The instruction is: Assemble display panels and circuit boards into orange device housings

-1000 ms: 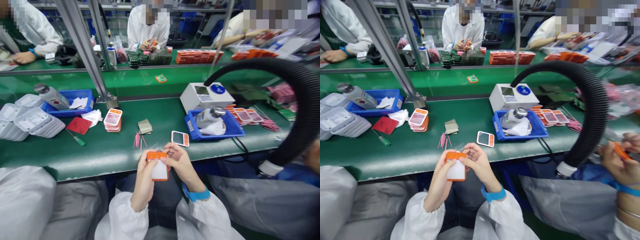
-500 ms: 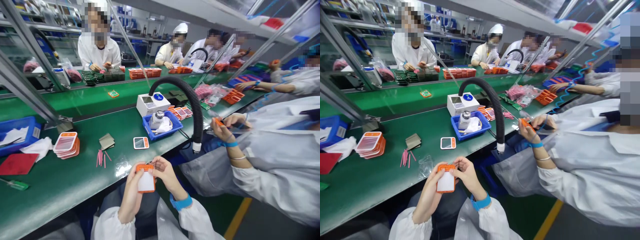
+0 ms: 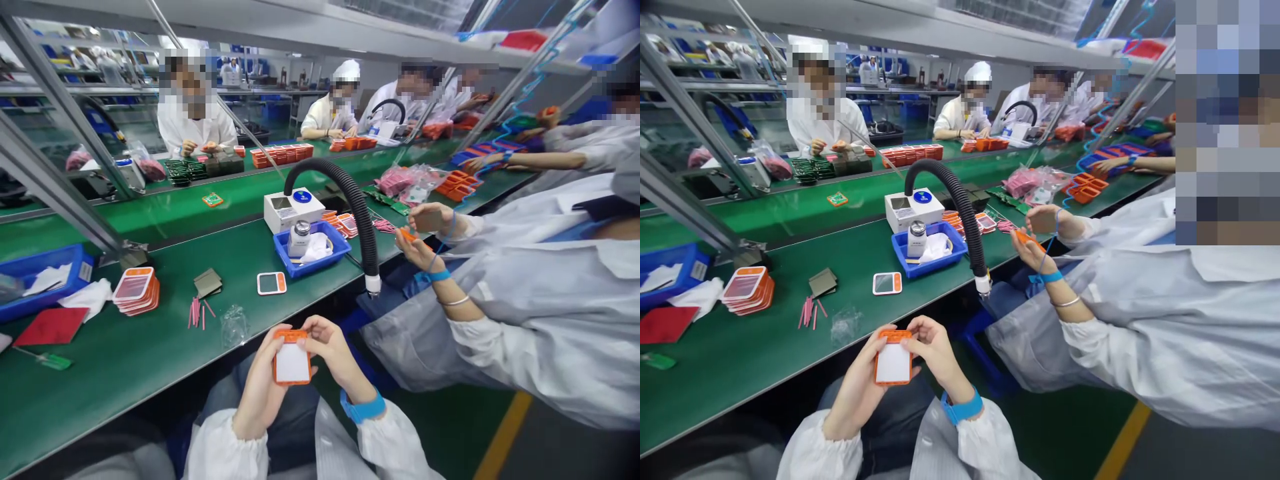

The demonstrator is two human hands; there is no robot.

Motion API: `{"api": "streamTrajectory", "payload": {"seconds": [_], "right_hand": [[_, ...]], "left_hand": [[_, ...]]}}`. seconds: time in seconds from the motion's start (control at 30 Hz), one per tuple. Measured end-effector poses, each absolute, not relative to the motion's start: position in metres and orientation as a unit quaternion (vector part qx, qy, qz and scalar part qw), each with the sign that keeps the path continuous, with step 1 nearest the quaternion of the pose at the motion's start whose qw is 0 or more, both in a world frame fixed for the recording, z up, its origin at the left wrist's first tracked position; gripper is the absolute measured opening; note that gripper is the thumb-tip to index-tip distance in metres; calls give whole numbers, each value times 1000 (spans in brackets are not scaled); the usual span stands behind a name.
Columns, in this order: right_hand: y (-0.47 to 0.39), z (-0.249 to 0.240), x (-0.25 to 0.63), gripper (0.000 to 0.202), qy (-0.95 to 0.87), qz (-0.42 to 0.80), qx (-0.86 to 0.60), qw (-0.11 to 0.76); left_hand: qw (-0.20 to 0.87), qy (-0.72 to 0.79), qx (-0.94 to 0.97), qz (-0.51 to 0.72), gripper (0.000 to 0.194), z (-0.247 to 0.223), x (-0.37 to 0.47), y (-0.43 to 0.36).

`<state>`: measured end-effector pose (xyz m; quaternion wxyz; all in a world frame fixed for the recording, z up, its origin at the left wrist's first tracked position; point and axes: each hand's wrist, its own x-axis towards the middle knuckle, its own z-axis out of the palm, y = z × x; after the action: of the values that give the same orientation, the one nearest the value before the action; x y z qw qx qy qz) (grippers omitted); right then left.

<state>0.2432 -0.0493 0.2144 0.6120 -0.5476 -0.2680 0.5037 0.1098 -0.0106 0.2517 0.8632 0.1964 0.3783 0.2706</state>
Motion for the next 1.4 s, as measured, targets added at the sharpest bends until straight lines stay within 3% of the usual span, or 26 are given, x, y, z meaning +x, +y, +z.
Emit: {"api": "streamTrajectory", "payload": {"seconds": [0.43, 0.53, 0.73, 0.93, 1.13, 1.4], "right_hand": [[-61, 213, 231, 20, -423, 407, -588, 556], [-70, 219, 234, 38, -472, 383, -595, 525], [-85, 245, 243, 94, -618, 360, -559, 419], [-83, 255, 239, 79, -684, 319, -545, 365], [-79, 254, 233, 84, -722, 263, -524, 367], [-75, 248, 228, 77, -716, 289, -544, 328]], "left_hand": [[866, 387, 136, 286, 17, 255, 95, -19], [878, 371, 123, 276, 21, 254, 91, -20], [910, 298, 87, 275, 28, 251, 87, -25], [933, 232, 52, 271, 26, 252, 85, -30], [943, 190, 64, 267, 39, 249, 76, -31], [956, 156, 52, 244, 50, 241, 75, -29]]}}
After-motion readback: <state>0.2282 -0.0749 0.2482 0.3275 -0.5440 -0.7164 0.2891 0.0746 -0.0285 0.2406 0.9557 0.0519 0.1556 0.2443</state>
